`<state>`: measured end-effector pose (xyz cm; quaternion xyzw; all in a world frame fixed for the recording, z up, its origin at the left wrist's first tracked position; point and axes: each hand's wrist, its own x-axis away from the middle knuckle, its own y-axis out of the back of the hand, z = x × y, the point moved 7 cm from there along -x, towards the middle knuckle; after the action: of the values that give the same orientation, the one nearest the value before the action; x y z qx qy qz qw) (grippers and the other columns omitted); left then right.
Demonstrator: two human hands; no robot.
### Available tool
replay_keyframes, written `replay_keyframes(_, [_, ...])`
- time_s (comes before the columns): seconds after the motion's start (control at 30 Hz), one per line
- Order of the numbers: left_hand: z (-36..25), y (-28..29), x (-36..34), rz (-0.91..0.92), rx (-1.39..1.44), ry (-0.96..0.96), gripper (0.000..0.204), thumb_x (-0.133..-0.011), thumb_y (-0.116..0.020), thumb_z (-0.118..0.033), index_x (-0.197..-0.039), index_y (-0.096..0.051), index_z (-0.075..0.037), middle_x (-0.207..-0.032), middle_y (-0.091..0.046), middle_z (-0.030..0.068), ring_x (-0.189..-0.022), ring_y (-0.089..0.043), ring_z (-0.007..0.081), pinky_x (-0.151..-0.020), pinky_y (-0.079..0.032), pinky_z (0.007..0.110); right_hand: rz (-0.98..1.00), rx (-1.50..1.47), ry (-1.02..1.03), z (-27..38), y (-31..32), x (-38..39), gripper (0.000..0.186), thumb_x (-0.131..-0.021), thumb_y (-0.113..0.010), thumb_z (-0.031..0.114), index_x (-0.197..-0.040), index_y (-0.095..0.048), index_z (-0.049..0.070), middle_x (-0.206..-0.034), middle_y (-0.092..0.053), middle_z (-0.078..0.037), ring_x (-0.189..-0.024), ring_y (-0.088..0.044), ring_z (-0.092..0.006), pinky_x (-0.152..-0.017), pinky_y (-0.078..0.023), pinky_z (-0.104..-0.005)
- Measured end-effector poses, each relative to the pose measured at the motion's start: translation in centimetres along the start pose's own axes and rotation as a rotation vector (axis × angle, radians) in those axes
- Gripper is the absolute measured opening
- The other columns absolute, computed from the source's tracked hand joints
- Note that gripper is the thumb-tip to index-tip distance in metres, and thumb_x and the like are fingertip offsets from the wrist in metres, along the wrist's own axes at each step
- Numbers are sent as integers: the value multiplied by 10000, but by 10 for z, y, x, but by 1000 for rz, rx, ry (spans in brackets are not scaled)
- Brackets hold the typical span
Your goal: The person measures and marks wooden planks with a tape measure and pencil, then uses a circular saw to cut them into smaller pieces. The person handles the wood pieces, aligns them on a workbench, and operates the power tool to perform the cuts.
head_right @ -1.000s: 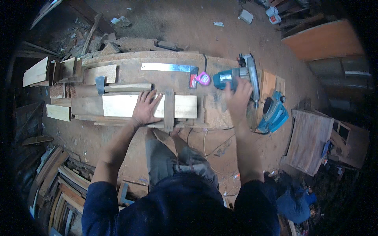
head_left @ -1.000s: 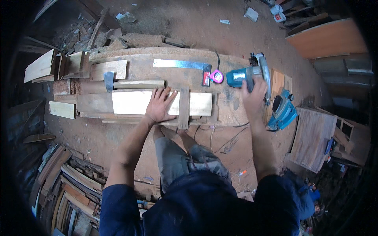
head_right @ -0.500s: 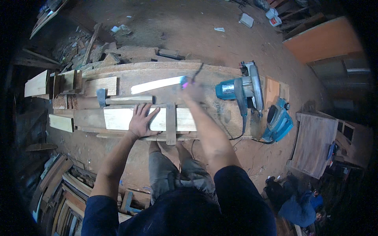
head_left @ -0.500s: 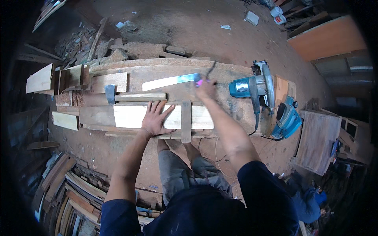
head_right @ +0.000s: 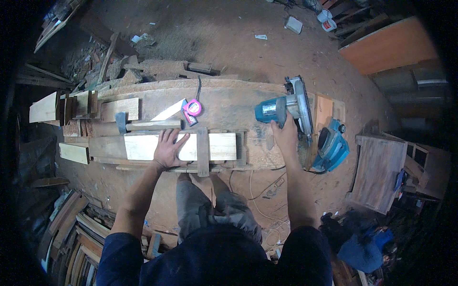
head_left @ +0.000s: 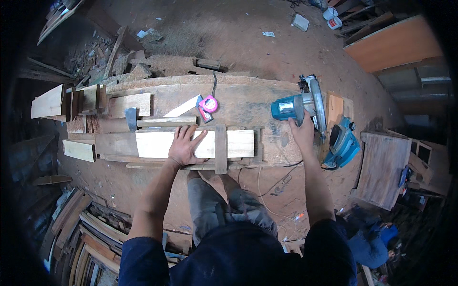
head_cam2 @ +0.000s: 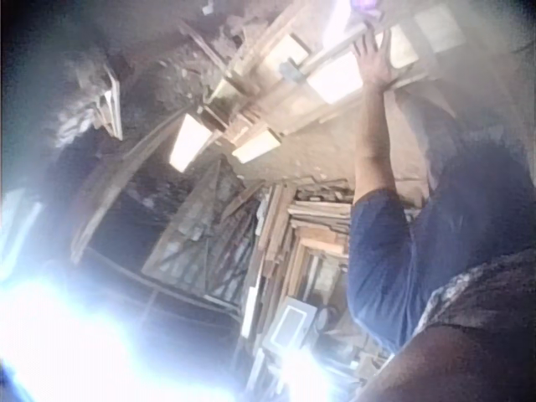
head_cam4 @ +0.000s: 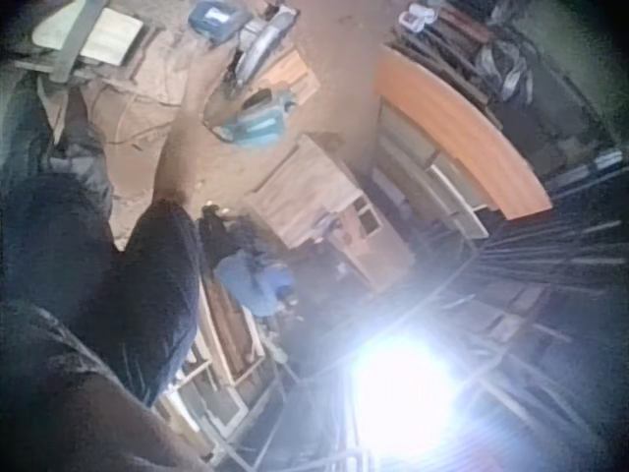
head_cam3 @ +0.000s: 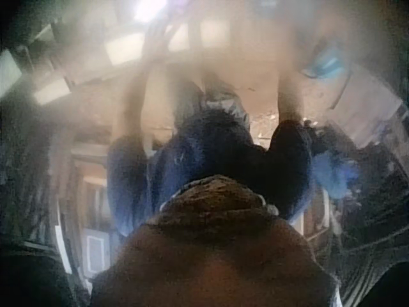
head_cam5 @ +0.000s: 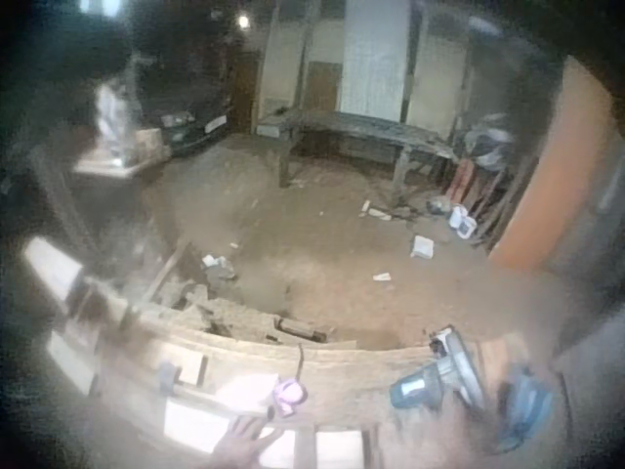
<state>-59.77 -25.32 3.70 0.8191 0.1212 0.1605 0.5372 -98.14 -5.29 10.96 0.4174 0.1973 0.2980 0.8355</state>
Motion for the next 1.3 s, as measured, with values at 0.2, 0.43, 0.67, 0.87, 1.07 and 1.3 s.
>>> replay_keyframes(0.2, [-3, -4, 3, 14, -64, 28, 1093, -609, -770, -720, -1555, -450, -275, -1502, -425, 199, -1409, -357, 421, -1205, -204, 609, 135, -92, -49, -21, 7, -27, 436, -901, -752, 239, -1216, -643, -43, -1059, -739, -241, -952, -737, -371, -821, -549, -446])
replay_keyframes(0.43, [-2, -8, 3, 59, -117, 59, 1095, -633, -754, -740, -1575, -406, -304, -1541, -382, 196, -1444, -323, 403, -1223, -183, 606, -10, -558, -351, 21, 133, 92, 370, -907, -725, 125, -1244, -647, -7, -834, -618, -11, -649, -538, -90, -588, -428, -249])
replay_keyframes(0.67, [-26, -21, 14, 71, -215, 9, 1078, -796, -677, -654, -1599, -289, -49, -1660, -259, 170, -1552, -195, 360, -1276, -68, 570, -54, -901, -572, 34, 124, 233, 301, -889, -699, 81, -1161, -647, -37, -763, -637, -70, -598, -592, -149, -570, -474, -310])
replay_keyframes(0.87, [-46, -36, 11, 16, -204, -71, 954, -879, -665, -562, -1591, -303, -41, -1682, -242, 130, -1569, -185, 281, -1286, -94, 526, 1, -1356, -674, 25, 50, 294, 287, -887, -622, 1, -1172, -614, -32, -702, -598, -77, -572, -573, -179, -566, -500, -348])
replay_keyframes(1.07, [-44, -44, 11, -12, -219, -86, 943, -877, -672, -543, -1591, -312, -44, -1689, -233, 119, -1574, -171, 276, -1285, -90, 531, 96, -1380, -691, 18, 8, 327, 220, -901, -640, 5, -1116, -599, -27, -711, -578, -66, -570, -561, -165, -575, -485, -339])
replay_keyframes(1.3, [-43, -46, 12, -64, -200, -107, 966, -854, -691, -527, -1597, -303, -47, -1695, -222, 116, -1575, -169, 283, -1286, -75, 537, 149, -1404, -633, 21, -9, 331, 236, -900, -651, -5, -1131, -610, -35, -718, -587, -64, -576, -579, -158, -572, -487, -342])
